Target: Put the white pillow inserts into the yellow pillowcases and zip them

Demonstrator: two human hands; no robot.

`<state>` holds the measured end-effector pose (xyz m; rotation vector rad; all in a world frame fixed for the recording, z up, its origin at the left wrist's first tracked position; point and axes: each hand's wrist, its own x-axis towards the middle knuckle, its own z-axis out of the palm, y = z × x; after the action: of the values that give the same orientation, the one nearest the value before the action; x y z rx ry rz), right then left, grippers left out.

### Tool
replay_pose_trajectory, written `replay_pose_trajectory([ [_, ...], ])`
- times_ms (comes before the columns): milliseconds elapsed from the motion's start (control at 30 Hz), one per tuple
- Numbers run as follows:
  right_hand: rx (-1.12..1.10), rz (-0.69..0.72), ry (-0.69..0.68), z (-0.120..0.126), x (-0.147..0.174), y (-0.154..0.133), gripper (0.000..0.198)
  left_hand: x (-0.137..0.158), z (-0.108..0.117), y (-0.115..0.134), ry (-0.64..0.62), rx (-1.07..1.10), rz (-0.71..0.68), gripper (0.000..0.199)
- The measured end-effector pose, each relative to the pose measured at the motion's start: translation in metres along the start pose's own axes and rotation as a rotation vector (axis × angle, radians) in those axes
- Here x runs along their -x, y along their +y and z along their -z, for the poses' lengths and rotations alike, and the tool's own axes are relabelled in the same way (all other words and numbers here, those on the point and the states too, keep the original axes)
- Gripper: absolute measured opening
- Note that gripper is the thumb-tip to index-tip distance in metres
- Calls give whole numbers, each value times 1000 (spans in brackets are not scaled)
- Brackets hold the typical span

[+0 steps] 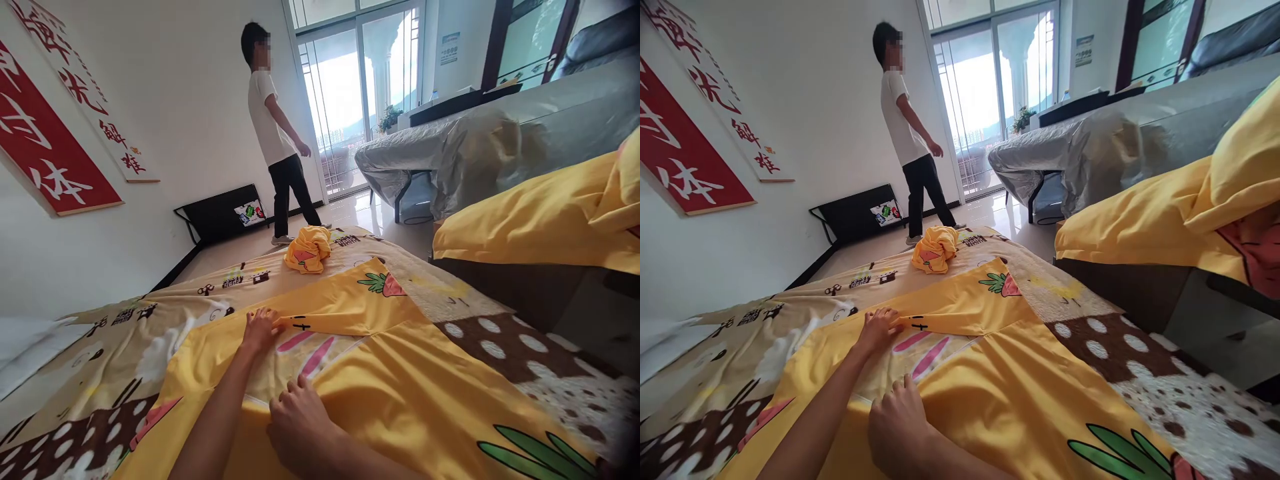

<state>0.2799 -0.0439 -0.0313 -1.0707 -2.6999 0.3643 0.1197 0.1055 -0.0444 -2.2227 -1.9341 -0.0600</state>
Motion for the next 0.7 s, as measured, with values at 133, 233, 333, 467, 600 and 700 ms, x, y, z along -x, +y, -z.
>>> replay_pose_trajectory([
  [133,-21,-16,138,3,1,5,25,15,10,-24,0,8,54,54],
  [233,-45,-40,163,5,2,7,24,40,16,-58,1,-1,180,53],
  [333,-64,-42,161,3,0,6,29,79,20,-110,-15,-8,350,47],
  [467,-32,-25,188,-19,-3,9,39,161,23,-202,-25,33,651,46],
  [600,77,110,349,-65,-9,37,38,274,28,-289,27,148,999,49],
  [700,30,249,524,-98,-15,63,24,356,25,-335,162,244,1213,50],
])
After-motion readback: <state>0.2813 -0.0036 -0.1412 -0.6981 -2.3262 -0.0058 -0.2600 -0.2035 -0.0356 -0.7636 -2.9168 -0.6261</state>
